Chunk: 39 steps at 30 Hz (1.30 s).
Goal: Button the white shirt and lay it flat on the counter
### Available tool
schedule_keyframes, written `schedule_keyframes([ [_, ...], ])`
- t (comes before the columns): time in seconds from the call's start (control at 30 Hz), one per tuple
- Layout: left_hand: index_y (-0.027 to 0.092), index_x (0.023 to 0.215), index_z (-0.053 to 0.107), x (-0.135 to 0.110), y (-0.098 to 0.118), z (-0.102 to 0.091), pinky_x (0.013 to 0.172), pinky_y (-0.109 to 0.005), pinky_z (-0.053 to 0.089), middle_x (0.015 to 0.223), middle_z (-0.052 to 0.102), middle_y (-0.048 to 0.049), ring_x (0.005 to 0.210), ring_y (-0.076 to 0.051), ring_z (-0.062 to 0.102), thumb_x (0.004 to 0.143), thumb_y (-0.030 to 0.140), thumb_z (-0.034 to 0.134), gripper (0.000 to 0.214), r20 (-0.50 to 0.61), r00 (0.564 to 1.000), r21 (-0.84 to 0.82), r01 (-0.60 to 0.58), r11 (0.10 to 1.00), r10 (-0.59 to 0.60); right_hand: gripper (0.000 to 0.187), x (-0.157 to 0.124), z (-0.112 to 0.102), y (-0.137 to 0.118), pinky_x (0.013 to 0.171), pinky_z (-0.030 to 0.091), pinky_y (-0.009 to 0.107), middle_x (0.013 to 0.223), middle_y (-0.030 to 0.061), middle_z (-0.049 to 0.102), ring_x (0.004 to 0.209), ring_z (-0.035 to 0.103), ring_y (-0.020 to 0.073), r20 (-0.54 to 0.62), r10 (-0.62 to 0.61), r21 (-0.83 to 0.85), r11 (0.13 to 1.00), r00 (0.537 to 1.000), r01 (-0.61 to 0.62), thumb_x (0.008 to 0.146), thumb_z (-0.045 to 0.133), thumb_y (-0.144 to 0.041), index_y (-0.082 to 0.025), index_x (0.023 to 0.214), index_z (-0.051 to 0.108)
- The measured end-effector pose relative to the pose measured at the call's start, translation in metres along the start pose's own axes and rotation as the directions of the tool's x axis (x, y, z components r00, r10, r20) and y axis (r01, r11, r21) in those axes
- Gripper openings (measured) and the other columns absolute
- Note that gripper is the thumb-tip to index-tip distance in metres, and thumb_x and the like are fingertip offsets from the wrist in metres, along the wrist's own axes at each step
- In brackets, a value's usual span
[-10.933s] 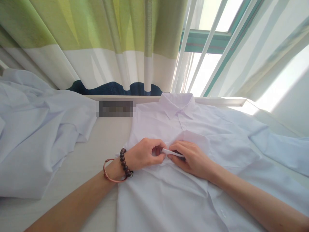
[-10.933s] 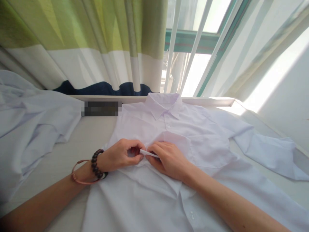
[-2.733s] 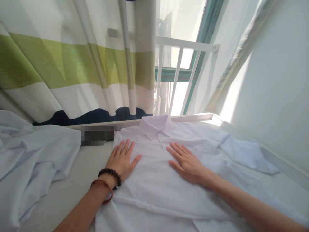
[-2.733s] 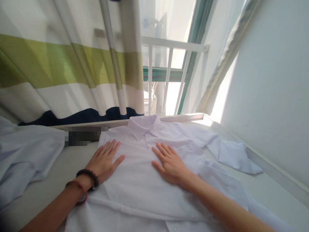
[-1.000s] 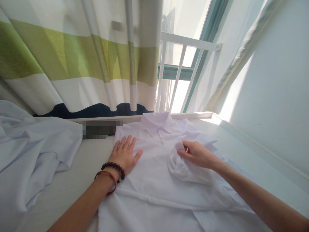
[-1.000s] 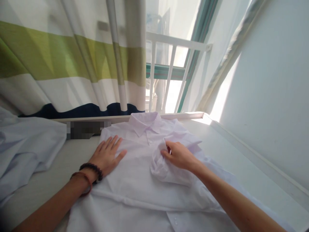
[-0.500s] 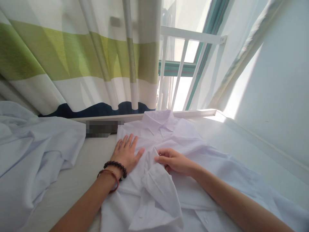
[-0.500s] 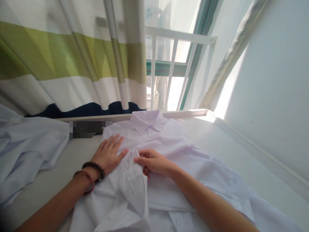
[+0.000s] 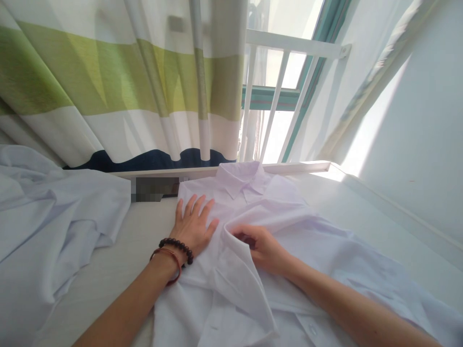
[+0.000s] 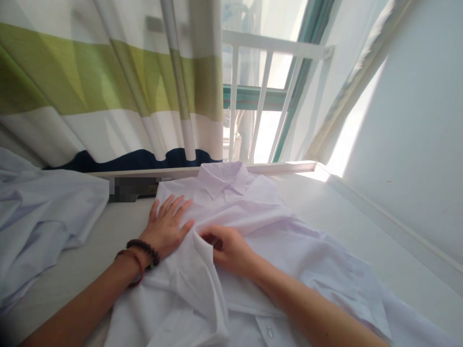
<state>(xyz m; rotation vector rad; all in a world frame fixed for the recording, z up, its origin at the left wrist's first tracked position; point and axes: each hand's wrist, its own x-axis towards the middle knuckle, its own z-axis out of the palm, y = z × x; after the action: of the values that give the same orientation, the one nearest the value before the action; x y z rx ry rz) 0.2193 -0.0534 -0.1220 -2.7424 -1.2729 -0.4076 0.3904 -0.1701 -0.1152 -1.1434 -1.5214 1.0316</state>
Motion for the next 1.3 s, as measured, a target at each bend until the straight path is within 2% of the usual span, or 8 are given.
schedule_keyframes([
  [0.07, 0.015, 0.127, 0.055, 0.0002, 0.0018, -0.0027, 0.113, -0.056, 0.02, 0.135, 0.052, -0.0155, 0.133, -0.033, 0.037, 0.09, 0.032, 0.044, 0.042, -0.092, 0.993, -0.044, -0.074, 0.996, 0.07, 0.016, -0.0014, 0.0009, 0.0004, 0.062, 0.045, 0.025, 0.074, 0.0006, 0.066, 0.065, 0.055, 0.0129, 0.053, -0.001, -0.047, 0.999, 0.999, 0.004, 0.081, 0.062, -0.03, -0.016, 0.083, 0.069],
  [0.13, 0.014, 0.113, 0.06, 0.0013, 0.003, -0.0053, 0.104, -0.05, 0.035, 0.118, 0.059, -0.0153, 0.119, -0.031, 0.047, 0.088, 0.027, 0.047, 0.031, -0.124, 0.984, -0.1, -0.139, 0.985, 0.127, 0.016, -0.0013, 0.0006, 0.0012, 0.062, 0.044, 0.024, 0.07, -0.0004, 0.064, 0.063, 0.053, 0.0121, 0.082, 0.012, -0.046, 0.999, 0.997, -0.008, 0.082, 0.06, -0.03, -0.016, 0.079, 0.068],
  [0.2, 0.014, 0.1, 0.061, 0.003, 0.0031, -0.007, 0.092, -0.045, 0.043, 0.104, 0.062, -0.013, 0.105, -0.029, 0.052, 0.088, 0.024, 0.047, 0.021, -0.103, 0.978, -0.142, -0.196, 0.97, 0.182, 0.016, -0.0006, 0.0, 0.0022, 0.062, 0.045, 0.024, 0.069, -0.0006, 0.063, 0.063, 0.053, 0.0121, 0.087, 0.023, -0.04, 0.999, 0.996, -0.019, 0.081, 0.059, -0.029, -0.016, 0.077, 0.067],
  [0.3, 0.016, 0.09, 0.06, 0.0052, 0.0018, -0.0074, 0.083, -0.043, 0.045, 0.094, 0.063, -0.0101, 0.093, -0.027, 0.054, 0.089, 0.023, 0.044, 0.017, -0.063, 0.969, -0.161, -0.246, 0.956, 0.239, 0.014, 0.0, -0.0004, 0.0029, 0.06, 0.044, 0.024, 0.068, -0.0008, 0.062, 0.062, 0.052, 0.0118, 0.086, 0.029, -0.041, 0.999, 0.996, -0.025, 0.081, 0.059, -0.027, -0.016, 0.077, 0.066],
  [0.63, 0.017, 0.09, 0.059, 0.0056, 0.0019, -0.007, 0.082, -0.042, 0.044, 0.095, 0.064, -0.0095, 0.092, -0.026, 0.054, 0.089, 0.023, 0.047, 0.014, -0.06, 0.972, -0.158, -0.234, 0.959, 0.227, 0.011, 0.0001, -0.0015, -0.0009, 0.057, 0.04, 0.022, 0.065, -0.002, 0.058, 0.059, 0.047, 0.0101, 0.086, -0.004, -0.078, 0.997, 0.996, 0.01, 0.079, 0.055, -0.021, -0.015, 0.075, 0.064],
  [1.3, 0.015, 0.091, 0.06, 0.0044, 0.0, -0.008, 0.083, -0.044, 0.044, 0.096, 0.064, -0.0093, 0.093, -0.028, 0.053, 0.089, 0.021, 0.049, 0.013, -0.041, 0.976, -0.161, -0.219, 0.962, 0.215, 0.013, -0.0013, -0.0016, 0.0006, 0.057, 0.04, 0.021, 0.067, -0.0008, 0.059, 0.059, 0.048, 0.0096, 0.088, -0.018, -0.088, 0.996, 0.996, 0.026, 0.078, 0.055, -0.018, -0.012, 0.076, 0.065],
])
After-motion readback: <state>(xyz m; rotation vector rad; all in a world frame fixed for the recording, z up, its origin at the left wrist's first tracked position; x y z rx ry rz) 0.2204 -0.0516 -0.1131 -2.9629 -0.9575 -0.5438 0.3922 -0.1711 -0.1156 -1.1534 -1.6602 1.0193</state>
